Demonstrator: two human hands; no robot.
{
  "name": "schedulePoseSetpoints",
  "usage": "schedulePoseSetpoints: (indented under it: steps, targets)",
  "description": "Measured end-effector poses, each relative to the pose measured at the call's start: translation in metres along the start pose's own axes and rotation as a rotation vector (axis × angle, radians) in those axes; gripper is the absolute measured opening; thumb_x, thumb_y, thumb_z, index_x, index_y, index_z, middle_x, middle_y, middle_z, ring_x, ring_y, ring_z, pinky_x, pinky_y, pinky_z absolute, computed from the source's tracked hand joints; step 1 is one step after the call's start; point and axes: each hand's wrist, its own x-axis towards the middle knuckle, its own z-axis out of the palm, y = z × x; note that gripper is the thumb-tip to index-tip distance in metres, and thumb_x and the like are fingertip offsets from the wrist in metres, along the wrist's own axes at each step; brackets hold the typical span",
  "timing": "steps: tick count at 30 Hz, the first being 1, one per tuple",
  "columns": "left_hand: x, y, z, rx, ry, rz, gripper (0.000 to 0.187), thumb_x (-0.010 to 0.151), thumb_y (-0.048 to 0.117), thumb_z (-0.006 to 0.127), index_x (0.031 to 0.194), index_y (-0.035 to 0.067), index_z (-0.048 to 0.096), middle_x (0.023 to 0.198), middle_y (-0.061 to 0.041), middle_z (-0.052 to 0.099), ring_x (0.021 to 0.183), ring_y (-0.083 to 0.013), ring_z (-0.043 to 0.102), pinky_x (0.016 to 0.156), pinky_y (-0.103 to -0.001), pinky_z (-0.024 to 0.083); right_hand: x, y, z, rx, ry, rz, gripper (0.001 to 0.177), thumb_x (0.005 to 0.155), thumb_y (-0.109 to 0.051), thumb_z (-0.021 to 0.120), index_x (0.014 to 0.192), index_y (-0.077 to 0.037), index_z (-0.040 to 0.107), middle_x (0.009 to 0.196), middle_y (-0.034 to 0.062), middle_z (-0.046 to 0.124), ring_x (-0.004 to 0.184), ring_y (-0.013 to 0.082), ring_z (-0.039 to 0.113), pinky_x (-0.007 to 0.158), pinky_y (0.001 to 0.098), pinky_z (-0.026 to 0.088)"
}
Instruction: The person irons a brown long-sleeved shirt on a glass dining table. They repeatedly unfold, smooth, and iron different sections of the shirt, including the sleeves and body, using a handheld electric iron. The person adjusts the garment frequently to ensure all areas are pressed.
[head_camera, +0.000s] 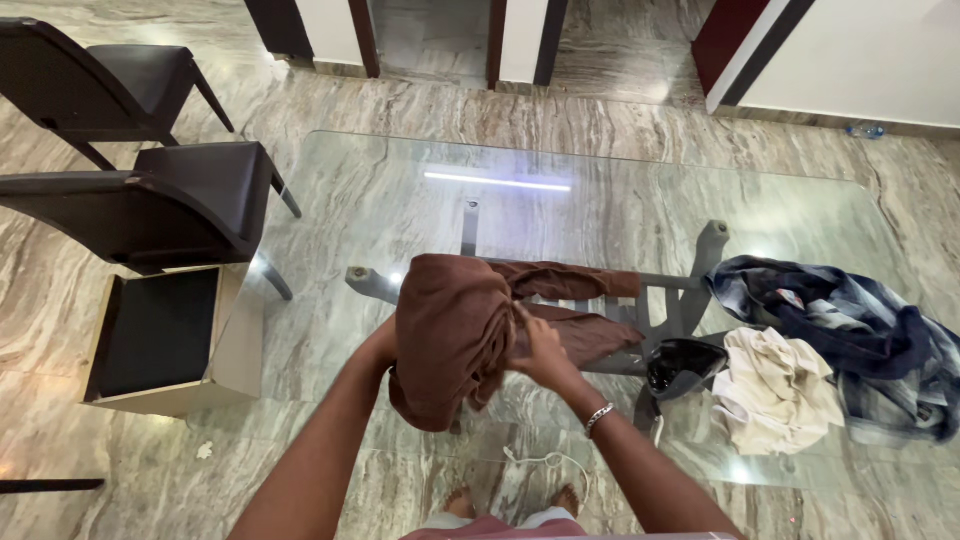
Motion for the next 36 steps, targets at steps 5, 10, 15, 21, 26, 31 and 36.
schedulePoseSetpoints:
  steps: [5, 10, 15, 21, 26, 31, 36]
  targets:
    - [-0.007, -0.01, -0.014, -0.141, 0.045, 0.139, 0.052, 0.098, 0.015, 0.066, 0.147, 0.005, 0.051, 0.145, -0.016, 0.059, 0.131, -0.0268, 0.062, 0.11, -0.038, 0.056, 0.006, -0.02, 0.024, 0.153, -0.125, -0.277, 0.082, 0.073, -0.039, 0.095, 0.137, -0.008, 0.054, 0.135, 0.0169, 0.061, 0.121, 0.0345, 0.06, 0.098, 0.0462, 0.049]
    - [-0.02, -0.057, -0.064, -0.476, 0.23, -0.108, 0.05, 0.1, 0.021, 0.064, 0.144, 0.001, 0.052, 0.14, -0.015, 0.06, 0.122, -0.0232, 0.063, 0.102, -0.036, 0.055, 0.002, -0.019, 0.032, 0.428, -0.285, -0.235, 0.045, 0.09, -0.029, 0.074, 0.124, -0.001, 0.066, 0.108, 0.0082, 0.075, 0.101, 0.0198, 0.071, 0.089, 0.0353, 0.056]
    - [-0.04, -0.102, -0.126, -0.236, 0.639, -0.547, 0.045, 0.095, 0.033, 0.072, 0.118, -0.005, 0.072, 0.105, -0.015, 0.076, 0.087, -0.0224, 0.071, 0.075, -0.035, 0.058, 0.014, -0.005, 0.021, 0.801, -0.261, -0.009, 0.043, 0.097, -0.034, 0.068, 0.122, 0.001, 0.07, 0.102, 0.0065, 0.077, 0.091, 0.018, 0.072, 0.083, 0.0333, 0.059]
    - [-0.08, -0.151, -0.168, -0.378, 0.66, -0.716, 0.037, 0.092, 0.035, 0.071, 0.11, 0.002, 0.074, 0.093, -0.009, 0.077, 0.076, -0.0203, 0.073, 0.069, -0.034, 0.058, 0.036, -0.004, -0.036, 1.514, -0.262, 0.188, 0.069, 0.093, -0.053, 0.061, 0.138, -0.001, 0.059, 0.132, 0.0149, 0.071, 0.118, 0.0287, 0.069, 0.105, 0.0446, 0.054]
    - [-0.106, -0.181, -0.173, -0.439, 0.727, -0.616, 0.037, 0.102, 0.033, 0.073, 0.111, -0.001, 0.06, 0.098, -0.011, 0.064, 0.083, -0.0229, 0.058, 0.067, -0.037, 0.047, 0.056, 0.015, -0.066, 1.57, -0.129, 0.306, 0.083, 0.088, -0.062, 0.061, 0.149, -0.007, 0.049, 0.146, 0.0179, 0.057, 0.135, 0.0344, 0.055, 0.113, 0.0515, 0.045]
    - [-0.097, -0.137, -0.147, -0.649, 1.026, -0.615, 0.051, 0.091, 0.018, 0.068, 0.138, 0.017, 0.046, 0.122, -0.014, 0.065, 0.107, -0.0258, 0.067, 0.086, -0.044, 0.059, 0.08, 0.054, -0.071, 1.521, -0.053, 0.195, 0.102, 0.085, -0.054, 0.069, 0.162, -0.012, 0.017, 0.162, 0.0114, 0.034, 0.15, 0.028, 0.036, 0.119, 0.0498, 0.035]
    - [-0.078, -0.161, -0.129, -0.755, 0.978, -0.444, 0.048, 0.097, 0.01, 0.06, 0.143, 0.012, 0.048, 0.128, -0.016, 0.064, 0.114, -0.027, 0.066, 0.095, -0.044, 0.058, 0.109, 0.092, -0.052, 1.197, 0.067, 0.247, 0.126, 0.075, -0.038, 0.082, 0.16, -0.016, -0.008, 0.163, 0.0128, 0.023, 0.151, 0.0317, 0.03, 0.121, 0.048, 0.03]
